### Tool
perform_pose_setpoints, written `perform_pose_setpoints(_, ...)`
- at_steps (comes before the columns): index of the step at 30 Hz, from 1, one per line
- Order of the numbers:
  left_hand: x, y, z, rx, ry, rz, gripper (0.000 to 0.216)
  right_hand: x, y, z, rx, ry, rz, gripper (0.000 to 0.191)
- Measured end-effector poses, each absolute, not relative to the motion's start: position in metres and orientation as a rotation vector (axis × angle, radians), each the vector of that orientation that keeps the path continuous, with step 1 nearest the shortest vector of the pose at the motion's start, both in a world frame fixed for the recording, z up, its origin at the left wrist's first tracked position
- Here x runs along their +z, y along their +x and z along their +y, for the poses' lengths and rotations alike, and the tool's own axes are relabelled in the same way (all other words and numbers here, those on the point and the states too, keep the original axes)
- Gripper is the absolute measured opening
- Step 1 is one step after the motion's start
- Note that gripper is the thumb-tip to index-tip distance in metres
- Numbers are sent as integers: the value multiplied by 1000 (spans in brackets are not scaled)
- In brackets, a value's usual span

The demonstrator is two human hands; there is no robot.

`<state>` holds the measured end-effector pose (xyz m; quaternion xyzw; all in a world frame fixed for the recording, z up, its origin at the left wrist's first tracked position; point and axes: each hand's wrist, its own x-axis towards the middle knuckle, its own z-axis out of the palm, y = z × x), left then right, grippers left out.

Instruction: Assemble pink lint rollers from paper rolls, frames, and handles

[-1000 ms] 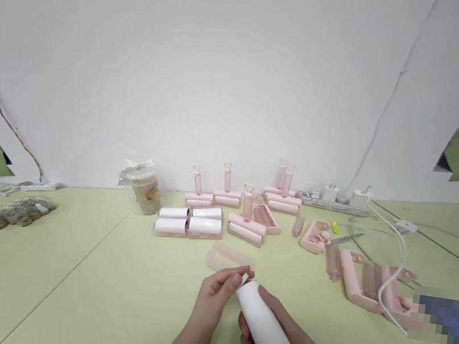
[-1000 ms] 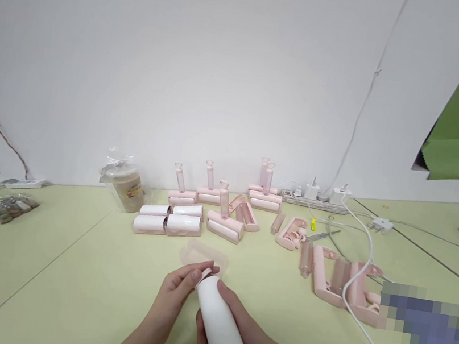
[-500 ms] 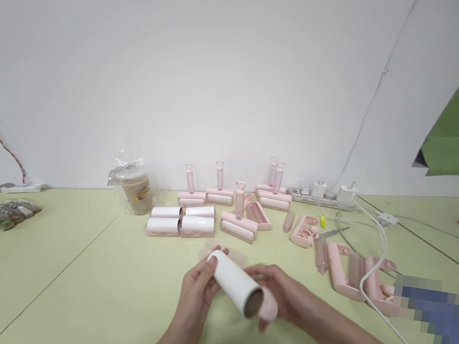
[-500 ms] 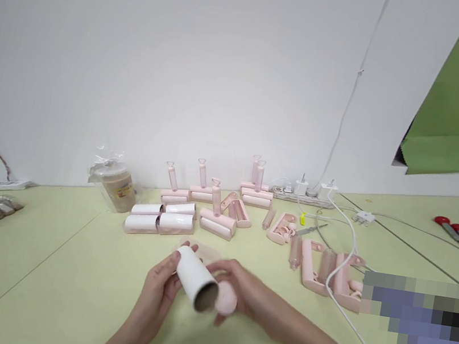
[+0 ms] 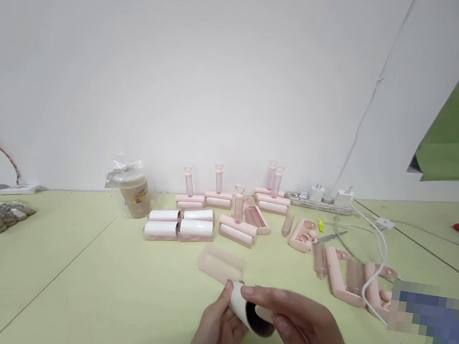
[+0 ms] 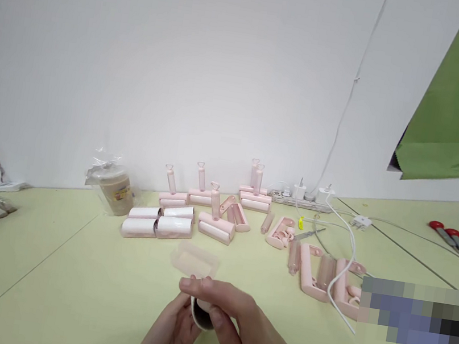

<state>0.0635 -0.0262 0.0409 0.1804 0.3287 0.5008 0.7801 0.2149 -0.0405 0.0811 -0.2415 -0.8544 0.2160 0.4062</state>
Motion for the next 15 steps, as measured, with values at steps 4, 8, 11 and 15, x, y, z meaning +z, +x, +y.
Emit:
perform_pose_setpoints(4,41,64,-27,1070,355,653,31,87,210,-32,643,-747,-2240,40)
perform_pose_setpoints(8,37,68,-28,1084,266,617,23,83,202,-27,791,-787,-2146,28)
perform_pose_setpoints(11,35,69,-27,1083,145,569,21,78,197,-26,705,-756,-2211,26)
perform_pose_setpoints(15,29,67,-25,1070,100,666,16,78,193,-24,503,-829,-2311,25)
